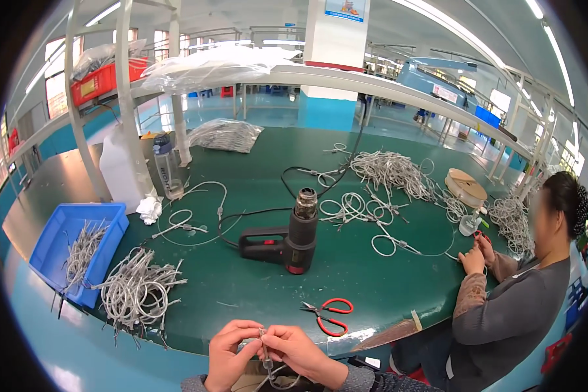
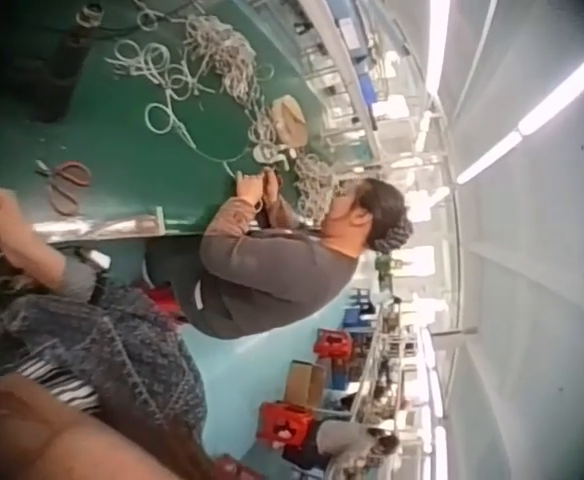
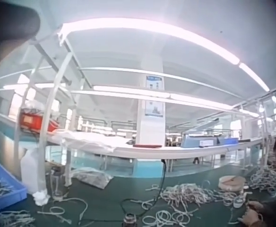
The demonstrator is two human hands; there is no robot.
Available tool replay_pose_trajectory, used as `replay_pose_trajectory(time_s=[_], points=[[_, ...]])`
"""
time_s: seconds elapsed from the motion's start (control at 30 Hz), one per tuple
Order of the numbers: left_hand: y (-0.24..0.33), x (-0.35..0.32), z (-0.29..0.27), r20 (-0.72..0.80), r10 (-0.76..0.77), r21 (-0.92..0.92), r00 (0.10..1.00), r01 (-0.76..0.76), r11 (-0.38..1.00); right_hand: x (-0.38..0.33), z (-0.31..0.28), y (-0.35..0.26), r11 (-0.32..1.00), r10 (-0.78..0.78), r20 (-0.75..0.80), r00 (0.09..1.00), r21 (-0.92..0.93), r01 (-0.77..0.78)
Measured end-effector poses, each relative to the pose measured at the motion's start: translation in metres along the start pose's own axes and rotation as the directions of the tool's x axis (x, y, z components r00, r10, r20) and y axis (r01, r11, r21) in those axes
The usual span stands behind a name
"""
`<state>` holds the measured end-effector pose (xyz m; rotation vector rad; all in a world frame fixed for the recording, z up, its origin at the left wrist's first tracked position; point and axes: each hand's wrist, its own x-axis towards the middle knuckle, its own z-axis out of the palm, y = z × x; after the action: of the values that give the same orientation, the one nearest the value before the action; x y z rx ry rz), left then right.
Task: Manual assembly of electrical wiring components involving cutting and heat-shrinking tubing.
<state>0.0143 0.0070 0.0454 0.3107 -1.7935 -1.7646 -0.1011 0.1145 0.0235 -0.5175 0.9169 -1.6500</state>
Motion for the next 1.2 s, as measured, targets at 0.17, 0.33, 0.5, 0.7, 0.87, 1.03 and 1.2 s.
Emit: replay_pose_trajectory(time_s=[0.17, 0.33, 0.5, 0.7, 0.87, 1.03, 1.2], points=[[0.000, -0.006, 0.007, -0.044, 0.123, 0.032, 0.991, -0.122, 0.992, 0.003, -0.007, 0.007, 0.980, 0.104, 0.137, 0.985, 0.157, -0.125], [0.012, -0.016, 0.011, -0.154, 0.002, -0.073, 0.988, -0.013, 0.997, -0.003, 0.009, 0.004, 0.997, -0.068, -0.072, 0.995, -0.045, 0.065], [0.007, -0.022, 0.002, -0.101, -0.167, -0.163, 0.981, 0.149, 0.975, -0.008, 0.026, -0.017, 0.857, -0.391, -0.073, 0.918, -0.392, 0.334], [0.008, -0.022, 0.010, -0.002, -0.162, -0.264, 0.987, 0.155, 0.952, -0.004, 0.016, -0.023, 0.624, -0.463, 0.155, 0.873, -0.643, 0.445], [0.002, -0.024, 0.010, 0.014, -0.205, -0.260, 0.979, 0.202, 0.944, -0.005, 0.013, -0.023, 0.634, -0.460, 0.122, 0.880, -0.648, 0.422], [0.000, -0.026, 0.012, 0.032, -0.263, -0.293, 0.964, 0.260, 0.920, -0.004, 0.007, -0.019, 0.651, -0.450, 0.076, 0.890, -0.655, 0.385], [0.004, -0.024, 0.011, 0.013, -0.240, -0.255, 0.971, 0.235, 0.938, -0.008, 0.012, -0.022, 0.703, -0.388, -0.001, 0.921, -0.646, 0.296]])
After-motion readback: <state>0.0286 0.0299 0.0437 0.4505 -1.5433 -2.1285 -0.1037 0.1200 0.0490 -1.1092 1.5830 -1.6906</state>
